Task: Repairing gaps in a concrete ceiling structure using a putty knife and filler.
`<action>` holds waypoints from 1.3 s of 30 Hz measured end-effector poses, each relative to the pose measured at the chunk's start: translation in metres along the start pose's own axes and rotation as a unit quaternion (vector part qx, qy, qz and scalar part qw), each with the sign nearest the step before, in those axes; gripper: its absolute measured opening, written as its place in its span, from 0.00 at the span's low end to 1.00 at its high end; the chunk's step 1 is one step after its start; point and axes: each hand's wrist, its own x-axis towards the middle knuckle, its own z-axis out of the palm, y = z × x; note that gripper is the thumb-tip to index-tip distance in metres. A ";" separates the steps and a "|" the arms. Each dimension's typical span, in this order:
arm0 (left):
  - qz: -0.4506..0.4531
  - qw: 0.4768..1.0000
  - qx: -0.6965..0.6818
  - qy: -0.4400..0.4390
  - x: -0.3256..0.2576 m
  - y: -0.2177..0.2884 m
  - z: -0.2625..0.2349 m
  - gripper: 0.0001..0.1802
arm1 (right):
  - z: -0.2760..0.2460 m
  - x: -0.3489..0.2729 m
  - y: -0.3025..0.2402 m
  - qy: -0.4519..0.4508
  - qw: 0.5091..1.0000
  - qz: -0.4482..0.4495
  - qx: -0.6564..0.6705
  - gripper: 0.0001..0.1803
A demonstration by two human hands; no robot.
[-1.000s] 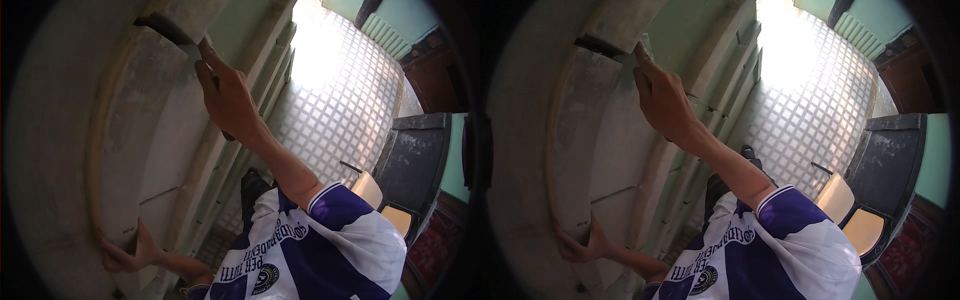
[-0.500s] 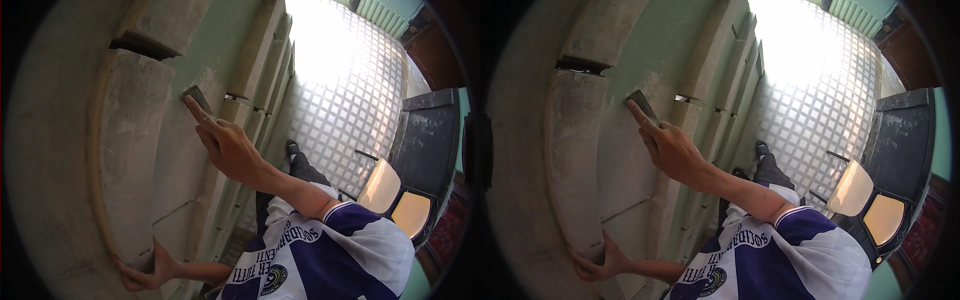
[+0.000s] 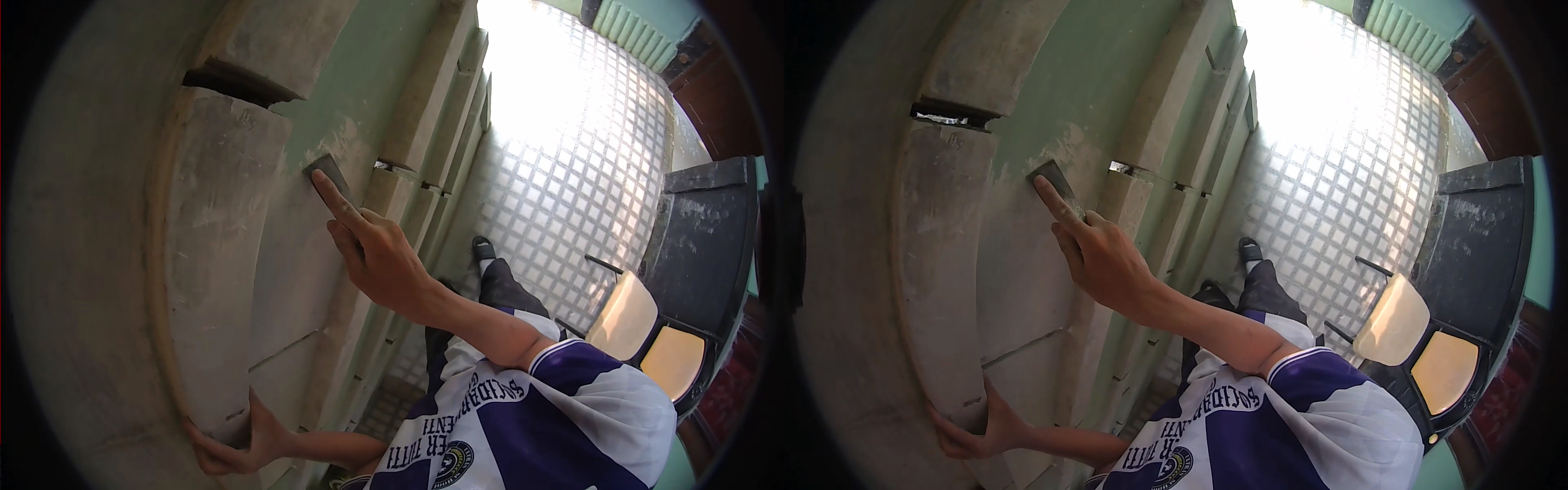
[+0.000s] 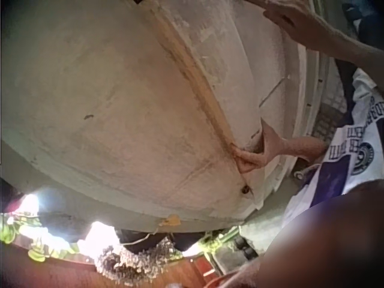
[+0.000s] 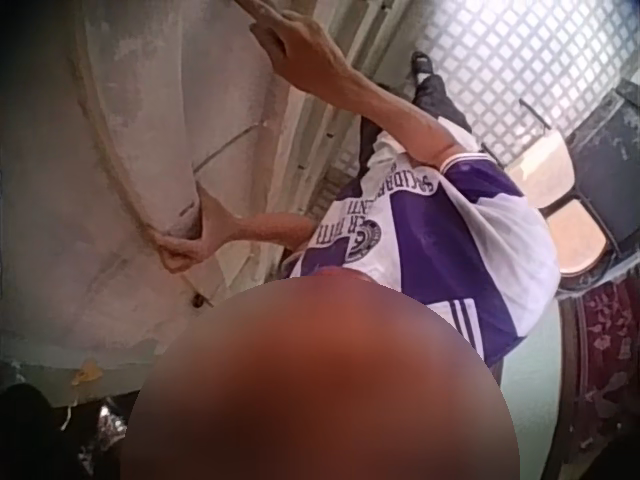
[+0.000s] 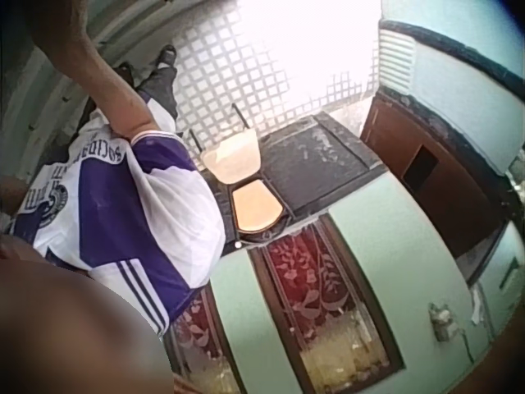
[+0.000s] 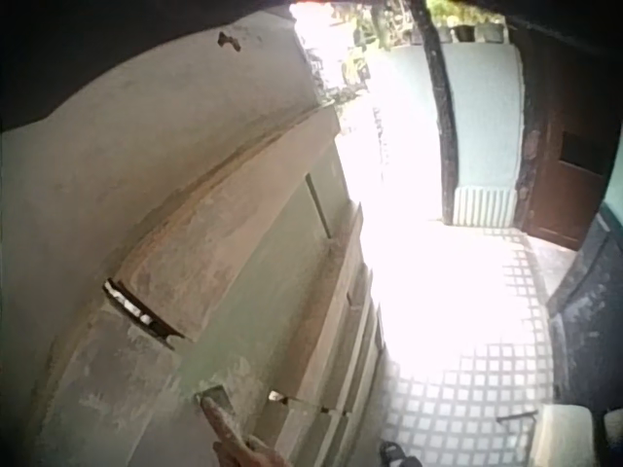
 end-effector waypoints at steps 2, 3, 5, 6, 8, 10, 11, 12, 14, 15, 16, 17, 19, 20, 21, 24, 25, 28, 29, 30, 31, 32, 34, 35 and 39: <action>-0.011 1.000 -0.013 0.000 0.000 0.001 -0.001 0.40 | 0.000 -0.001 -0.001 -0.006 1.000 0.007 -0.001 0.37; -0.011 1.000 -0.013 -0.001 0.000 0.000 -0.001 0.40 | 0.000 -0.002 0.000 -0.008 1.000 0.010 -0.012 0.37; -0.004 1.000 -0.012 -0.010 0.002 0.000 -0.002 0.40 | 0.001 -0.003 0.002 -0.012 1.000 0.013 -0.024 0.37; -0.006 1.000 -0.012 -0.011 0.003 0.002 -0.002 0.40 | 0.003 -0.004 0.005 -0.005 1.000 -0.001 -0.016 0.37; -0.014 1.000 -0.012 -0.013 0.004 0.004 -0.002 0.39 | 0.002 -0.004 0.007 0.001 1.000 -0.016 -0.009 0.37; -0.016 1.000 -0.010 -0.018 0.004 0.006 -0.003 0.40 | -0.001 -0.003 0.006 -0.015 1.000 0.002 -0.022 0.37; -0.016 1.000 -0.009 -0.022 0.004 0.005 -0.003 0.40 | -0.001 -0.003 0.005 -0.016 1.000 0.003 -0.021 0.37; -0.014 1.000 -0.008 -0.023 0.005 0.005 -0.003 0.40 | -0.002 -0.002 0.003 -0.032 0.999 0.014 -0.025 0.36; -0.010 1.000 -0.016 -0.007 0.006 0.007 -0.003 0.43 | -0.002 0.005 0.002 -0.051 0.998 0.027 -0.027 0.36; -0.010 1.000 -0.013 -0.010 0.007 0.008 -0.003 0.43 | -0.003 0.015 0.004 0.009 0.999 -0.032 -0.015 0.35; -0.013 1.000 -0.013 -0.010 0.008 0.009 -0.003 0.44 | -0.006 0.024 0.005 0.069 0.994 -0.089 -0.002 0.34; -0.016 1.000 -0.013 -0.011 0.009 0.008 -0.004 0.44 | -0.014 0.033 -0.003 0.064 0.994 -0.088 0.000 0.34; -0.011 1.000 -0.013 -0.011 -0.001 0.002 0.002 0.45 | -0.028 0.047 -0.018 0.052 0.998 -0.006 0.018 0.32; -0.003 1.000 -0.019 -0.002 -0.001 0.001 0.004 0.45 | -0.027 0.047 -0.017 0.055 0.998 -0.020 0.013 0.32; -0.003 1.000 -0.018 0.000 0.000 0.000 0.004 0.45 | -0.026 0.045 -0.014 0.054 0.998 -0.021 0.013 0.32; 0.002 1.000 -0.008 -0.009 -0.002 -0.002 0.002 0.44 | -0.018 0.029 -0.001 0.049 0.998 -0.045 -0.005 0.33; 0.007 1.000 0.004 -0.002 -0.003 -0.006 0.001 0.45 | -0.013 0.022 0.003 0.036 0.998 -0.047 -0.004 0.33; 0.012 0.999 0.031 0.002 -0.006 -0.005 0.000 0.46 | -0.014 0.012 0.002 0.000 1.000 -0.028 -0.012 0.35; 0.014 0.999 0.042 0.004 -0.004 -0.005 0.002 0.46 | -0.015 0.011 0.000 -0.017 1.000 -0.009 -0.021 0.36; 0.016 0.999 0.043 0.005 -0.003 -0.004 0.002 0.46 | -0.014 0.008 0.000 -0.016 1.000 -0.009 -0.019 0.36; 0.017 0.999 0.038 0.009 -0.003 -0.003 0.003 0.46 | -0.013 0.004 0.001 -0.025 0.999 -0.003 -0.023 0.36; 0.017 0.999 0.031 0.013 -0.003 -0.003 0.003 0.47 | -0.011 0.001 0.001 -0.032 0.999 0.004 -0.027 0.37; 0.017 0.999 0.031 0.014 -0.003 -0.002 0.005 0.46 | -0.011 -0.002 0.000 -0.036 0.999 0.010 -0.036 0.37; 0.015 0.999 0.032 0.015 -0.003 -0.001 0.005 0.46 | -0.011 -0.002 0.000 -0.042 0.998 0.016 -0.046 0.37; 0.003 1.000 0.005 0.028 -0.003 0.000 0.004 0.44 | -0.008 -0.002 0.003 -0.032 0.997 -0.006 -0.064 0.37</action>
